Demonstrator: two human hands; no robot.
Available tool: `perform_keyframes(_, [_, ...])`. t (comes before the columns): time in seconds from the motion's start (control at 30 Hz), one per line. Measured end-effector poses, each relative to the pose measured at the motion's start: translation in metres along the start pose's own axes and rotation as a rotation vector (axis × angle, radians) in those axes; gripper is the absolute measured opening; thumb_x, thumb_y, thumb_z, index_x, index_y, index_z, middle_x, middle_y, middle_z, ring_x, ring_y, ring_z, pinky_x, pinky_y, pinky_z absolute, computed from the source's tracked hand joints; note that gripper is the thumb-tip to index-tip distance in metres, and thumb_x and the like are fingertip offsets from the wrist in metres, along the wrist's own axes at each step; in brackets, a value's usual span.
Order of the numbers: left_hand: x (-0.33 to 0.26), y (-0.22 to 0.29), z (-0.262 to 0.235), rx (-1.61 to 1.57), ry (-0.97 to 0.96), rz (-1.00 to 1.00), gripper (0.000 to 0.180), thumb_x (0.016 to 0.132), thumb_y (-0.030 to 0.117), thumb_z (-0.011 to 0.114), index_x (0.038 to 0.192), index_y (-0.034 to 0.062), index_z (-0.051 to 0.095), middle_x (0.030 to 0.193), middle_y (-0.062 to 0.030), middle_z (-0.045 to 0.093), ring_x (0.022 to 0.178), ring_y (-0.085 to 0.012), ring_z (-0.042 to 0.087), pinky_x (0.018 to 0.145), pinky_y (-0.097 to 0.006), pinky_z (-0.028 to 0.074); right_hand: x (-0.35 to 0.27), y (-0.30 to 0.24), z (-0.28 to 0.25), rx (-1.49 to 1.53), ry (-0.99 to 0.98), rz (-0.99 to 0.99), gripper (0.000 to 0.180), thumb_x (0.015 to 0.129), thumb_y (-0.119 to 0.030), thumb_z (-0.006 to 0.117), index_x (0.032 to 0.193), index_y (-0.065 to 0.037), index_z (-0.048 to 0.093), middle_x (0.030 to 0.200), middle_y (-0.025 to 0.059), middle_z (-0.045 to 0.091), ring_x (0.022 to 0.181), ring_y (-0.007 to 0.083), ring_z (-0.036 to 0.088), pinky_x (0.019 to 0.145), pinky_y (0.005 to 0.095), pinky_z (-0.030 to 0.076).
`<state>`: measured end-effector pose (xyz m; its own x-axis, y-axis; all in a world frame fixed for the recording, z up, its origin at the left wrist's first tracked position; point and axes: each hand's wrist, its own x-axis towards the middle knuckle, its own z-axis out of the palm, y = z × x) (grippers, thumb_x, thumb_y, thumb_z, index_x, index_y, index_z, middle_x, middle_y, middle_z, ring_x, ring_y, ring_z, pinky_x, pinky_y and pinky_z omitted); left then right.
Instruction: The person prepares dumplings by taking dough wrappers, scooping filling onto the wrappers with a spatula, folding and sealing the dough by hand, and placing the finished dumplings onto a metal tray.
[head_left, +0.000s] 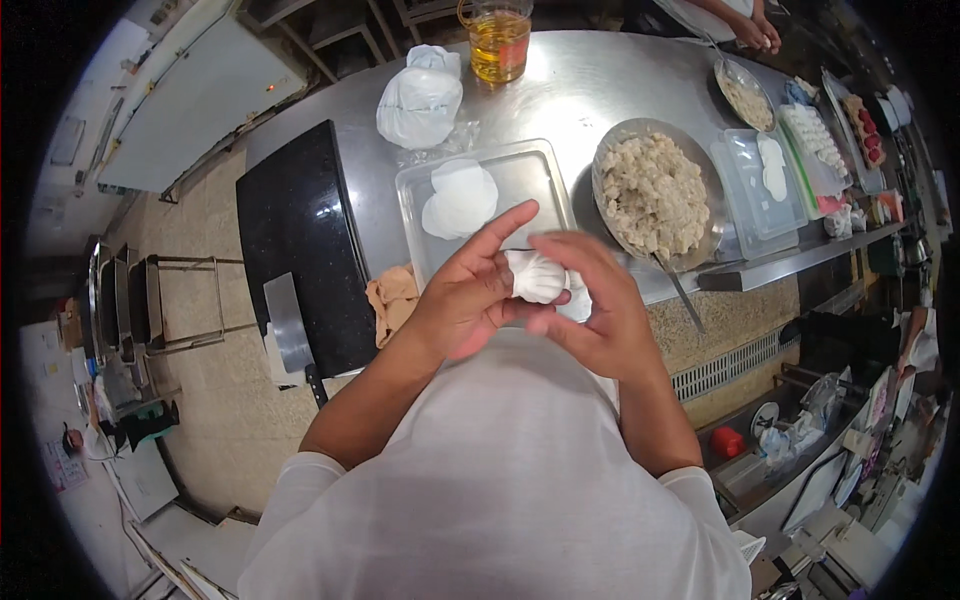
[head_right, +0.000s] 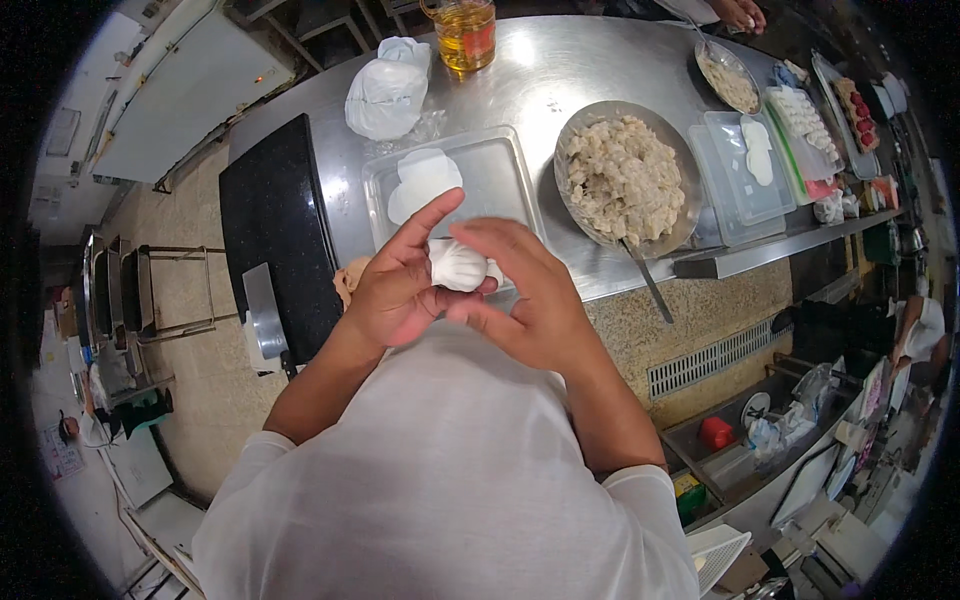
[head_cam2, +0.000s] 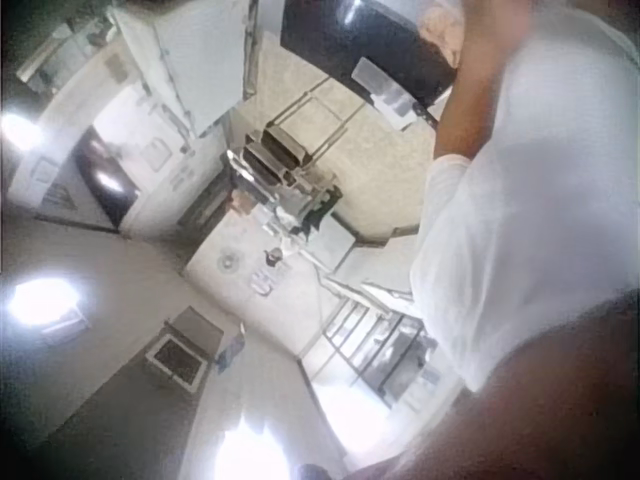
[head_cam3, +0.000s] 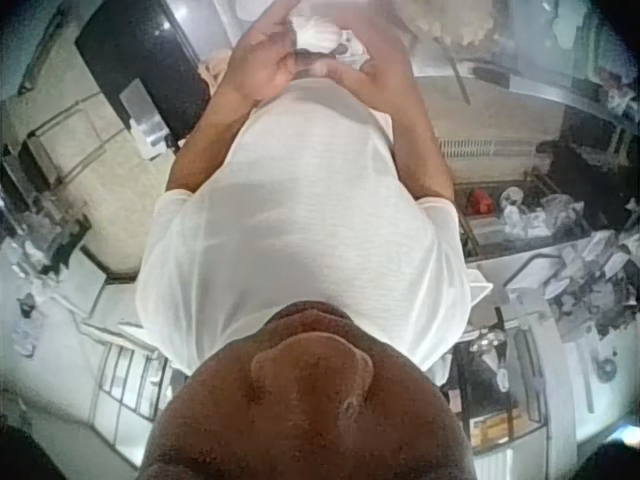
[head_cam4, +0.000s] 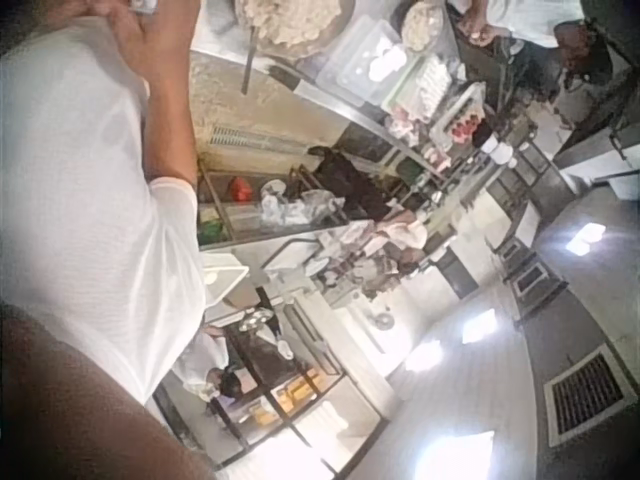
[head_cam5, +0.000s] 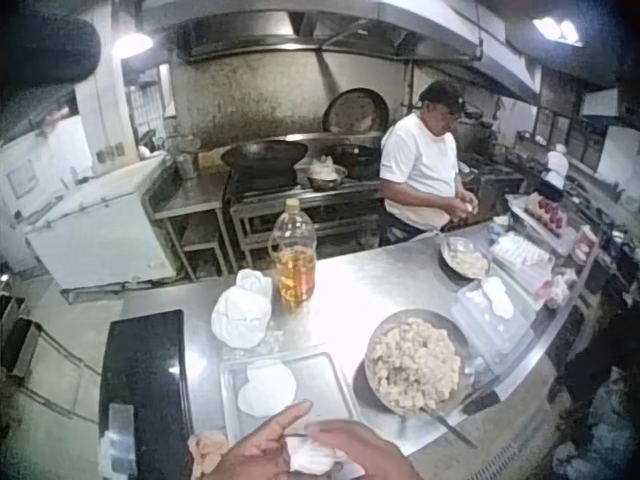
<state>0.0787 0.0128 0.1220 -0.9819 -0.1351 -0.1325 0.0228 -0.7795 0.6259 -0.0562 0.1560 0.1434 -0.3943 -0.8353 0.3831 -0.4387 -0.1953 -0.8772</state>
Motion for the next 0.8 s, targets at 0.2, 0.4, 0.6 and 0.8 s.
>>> perform_keyframes(0.2, [-0.004,-0.015,-0.022,0.28,0.116,0.129,0.056,0.1,0.005,0.048,0.154,0.0072,0.034,0.112,-0.0073,0.056,0.091,-0.0146,0.06,0.085,-0.032,0.054,-0.01,0.014,0.003,-0.104,-0.005,0.073,0.048,0.074,0.0,0.078,0.121,-0.005,0.066,0.117,0.0155,0.067,0.104,0.0316,0.068,0.083,0.0364,0.057])
perform_keyframes(0.4, [-0.013,-0.025,-0.034,0.515,0.121,0.013,0.053,0.099,0.005,0.049,0.151,0.0094,0.04,0.097,-0.0006,0.052,0.083,-0.0091,0.052,0.08,-0.028,0.049,-0.021,0.026,0.013,-0.151,-0.139,0.117,0.039,0.074,0.004,0.079,0.111,-0.003,0.07,0.113,0.0149,0.069,0.095,0.0255,0.069,0.068,0.0303,0.058])
perform_keyframes(0.6, [-0.025,-0.035,-0.066,0.549,0.054,-0.072,0.059,0.1,0.007,0.049,0.156,0.0087,0.032,0.101,-0.0039,0.06,0.09,-0.0107,0.058,0.084,-0.029,0.051,-0.027,0.039,0.018,-0.114,-0.297,0.288,0.037,0.075,0.007,0.077,0.11,-0.001,0.069,0.112,0.0158,0.068,0.09,0.0243,0.069,0.07,0.0306,0.057])
perform_keyframes(0.8, [-0.014,0.007,-0.132,0.721,0.453,-0.18,0.061,0.101,0.016,0.048,0.159,0.0131,0.027,0.14,-0.0131,0.057,0.12,-0.0204,0.058,0.105,-0.034,0.042,-0.04,0.13,0.01,-0.399,-0.261,0.444,0.036,0.081,0.001,0.074,0.116,-0.002,0.067,0.109,0.0169,0.068,0.078,0.0232,0.068,0.069,0.0325,0.054])
